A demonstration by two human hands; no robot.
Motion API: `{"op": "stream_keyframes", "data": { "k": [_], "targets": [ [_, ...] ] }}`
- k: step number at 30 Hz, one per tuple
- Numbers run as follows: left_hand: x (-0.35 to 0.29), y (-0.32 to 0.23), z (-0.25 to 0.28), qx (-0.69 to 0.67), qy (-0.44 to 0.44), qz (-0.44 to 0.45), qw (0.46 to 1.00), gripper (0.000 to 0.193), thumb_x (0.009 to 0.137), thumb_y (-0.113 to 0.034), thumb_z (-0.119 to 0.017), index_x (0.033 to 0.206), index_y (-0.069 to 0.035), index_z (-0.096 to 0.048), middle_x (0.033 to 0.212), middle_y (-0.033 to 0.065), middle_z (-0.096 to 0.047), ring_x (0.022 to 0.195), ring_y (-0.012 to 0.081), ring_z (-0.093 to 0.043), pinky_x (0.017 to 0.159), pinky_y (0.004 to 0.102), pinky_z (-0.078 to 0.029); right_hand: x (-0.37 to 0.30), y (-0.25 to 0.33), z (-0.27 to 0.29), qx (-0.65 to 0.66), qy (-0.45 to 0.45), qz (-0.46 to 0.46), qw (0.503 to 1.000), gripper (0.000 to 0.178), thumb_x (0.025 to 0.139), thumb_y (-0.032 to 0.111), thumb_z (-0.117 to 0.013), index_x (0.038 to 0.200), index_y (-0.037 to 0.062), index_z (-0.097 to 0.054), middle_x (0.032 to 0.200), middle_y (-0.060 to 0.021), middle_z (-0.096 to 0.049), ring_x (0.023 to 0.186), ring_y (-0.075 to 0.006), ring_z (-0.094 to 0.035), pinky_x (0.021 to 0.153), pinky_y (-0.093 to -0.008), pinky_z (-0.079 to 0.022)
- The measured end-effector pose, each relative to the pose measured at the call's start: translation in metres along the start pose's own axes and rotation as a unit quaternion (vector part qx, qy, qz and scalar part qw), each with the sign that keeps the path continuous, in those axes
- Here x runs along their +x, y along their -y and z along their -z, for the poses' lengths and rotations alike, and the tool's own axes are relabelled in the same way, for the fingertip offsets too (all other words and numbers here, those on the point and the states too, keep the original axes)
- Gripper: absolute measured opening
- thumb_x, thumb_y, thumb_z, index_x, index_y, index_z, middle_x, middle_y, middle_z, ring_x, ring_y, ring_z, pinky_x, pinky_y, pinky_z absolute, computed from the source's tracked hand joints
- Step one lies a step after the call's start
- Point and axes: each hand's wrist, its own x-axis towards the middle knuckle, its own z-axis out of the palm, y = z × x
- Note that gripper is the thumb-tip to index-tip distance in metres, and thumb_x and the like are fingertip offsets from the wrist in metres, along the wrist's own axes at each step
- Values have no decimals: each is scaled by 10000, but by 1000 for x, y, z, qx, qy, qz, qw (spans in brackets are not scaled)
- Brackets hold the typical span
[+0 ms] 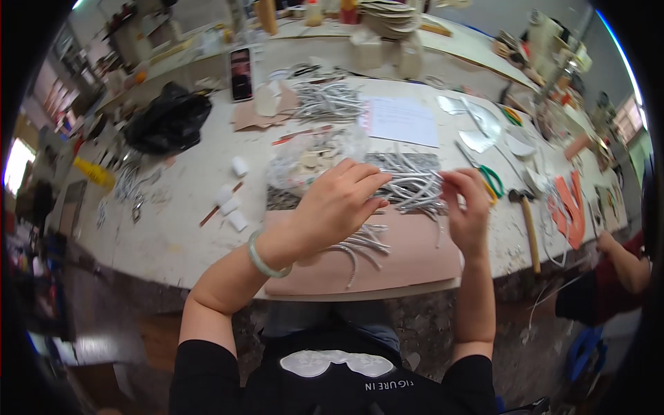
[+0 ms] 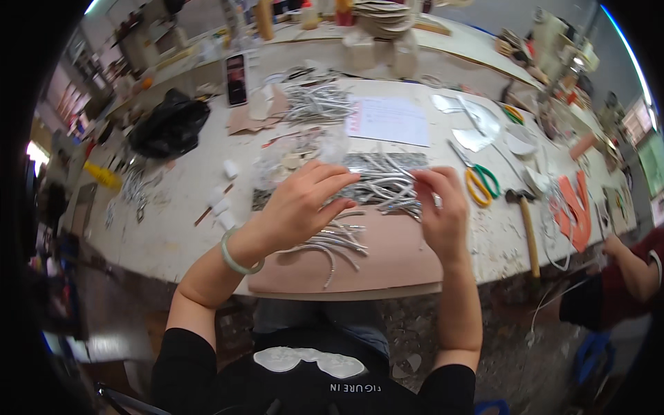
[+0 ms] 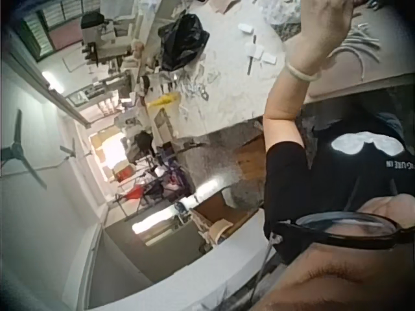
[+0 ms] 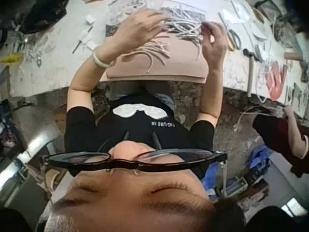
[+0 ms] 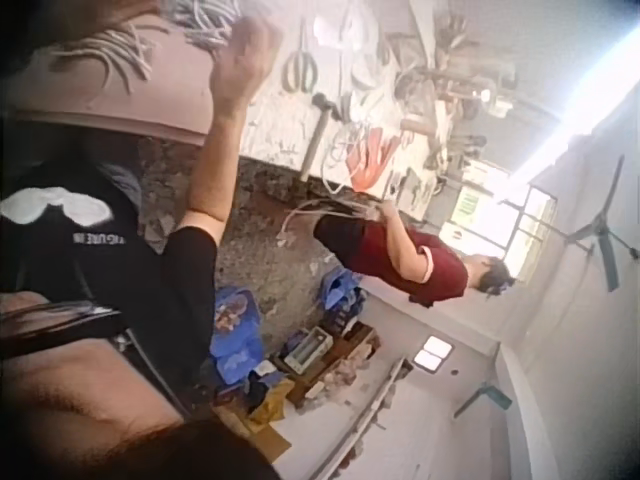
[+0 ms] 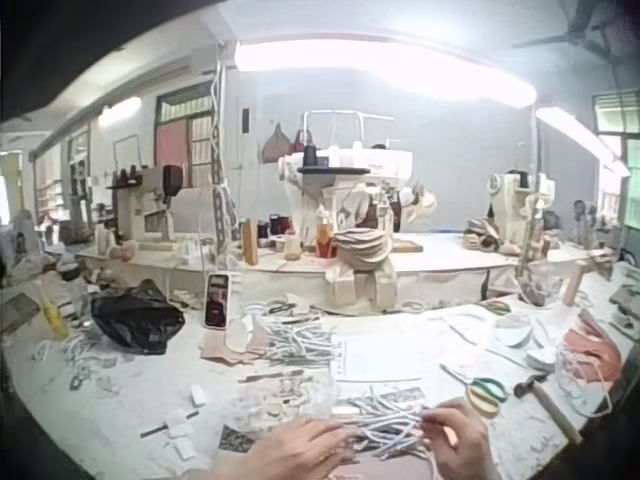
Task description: The person assembles small decorative items by attaching silver beaded strips to white foam pieces. They pick up a foam piece, apply adhesive, and press a beaded strip onto it, repeating the process for multiple units. The finished items are placed on a pink mat on the table.
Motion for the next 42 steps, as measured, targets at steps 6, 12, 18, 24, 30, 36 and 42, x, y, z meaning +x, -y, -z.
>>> {"op": "stream_keyframes", "data": {
  "k": [6,12,18,24,30,36,42],
  "targets": [
    [-111,40,80,16,-67,330,942,142,828,-41,-679,964,-8,-704,905,94,-675,854,240,-600,756,329,-484,-26,22,0,131,28,-64,989,151,859,-89,-598,993,-28,-628,956,-79,-557,760,-127,-574,679,-234,-470],
    [-197,82,77,97,7,321,942,198,818,-39,-687,1016,-25,-698,977,83,-642,983,231,-535,839,343,-463,-31,50,-36,205,107,-66,971,185,819,-105,-638,978,-10,-643,930,-96,-585,755,-157,-599,657,-254,-498],
    [-209,81,67,84,-30,349,933,217,781,-33,-710,996,-18,-686,955,77,-608,993,246,-504,842,332,-462,-37,72,-53,177,203,1,963,186,814,-66,-670,981,11,-649,940,-94,-585,784,-193,-600,657,-284,-493],
    [-211,65,67,-34,-98,454,885,129,820,-38,-702,933,13,-667,831,68,-647,687,123,-577,643,246,-478,-40,83,-64,195,246,-9,950,177,839,-28,-670,1003,32,-643,969,-88,-584,769,-178,-610,636,-285,-499],
    [-186,4,61,-272,-108,464,836,135,893,-97,-679,940,29,-670,803,37,-687,696,62,-588,626,228,-489,-41,122,-101,177,272,76,943,318,773,-50,-692,1058,86,-659,1000,-85,-580,770,-212,-643,643,-295,-537],
    [-169,-8,79,-437,-14,511,740,227,922,-119,-650,1085,39,-658,894,52,-689,754,82,-595,689,228,-498,-47,128,-146,150,259,137,944,501,726,-73,-669,1191,112,-638,1019,-76,-586,734,-206,-684,620,-324,-564],
    [-195,-3,80,-497,-51,411,762,302,919,-106,-649,1197,13,-632,924,32,-681,767,65,-573,693,218,-480,-47,125,-157,274,221,53,934,404,783,-55,-688,1164,72,-642,1020,-69,-600,750,-147,-655,628,-259,-541]
  ]
}}
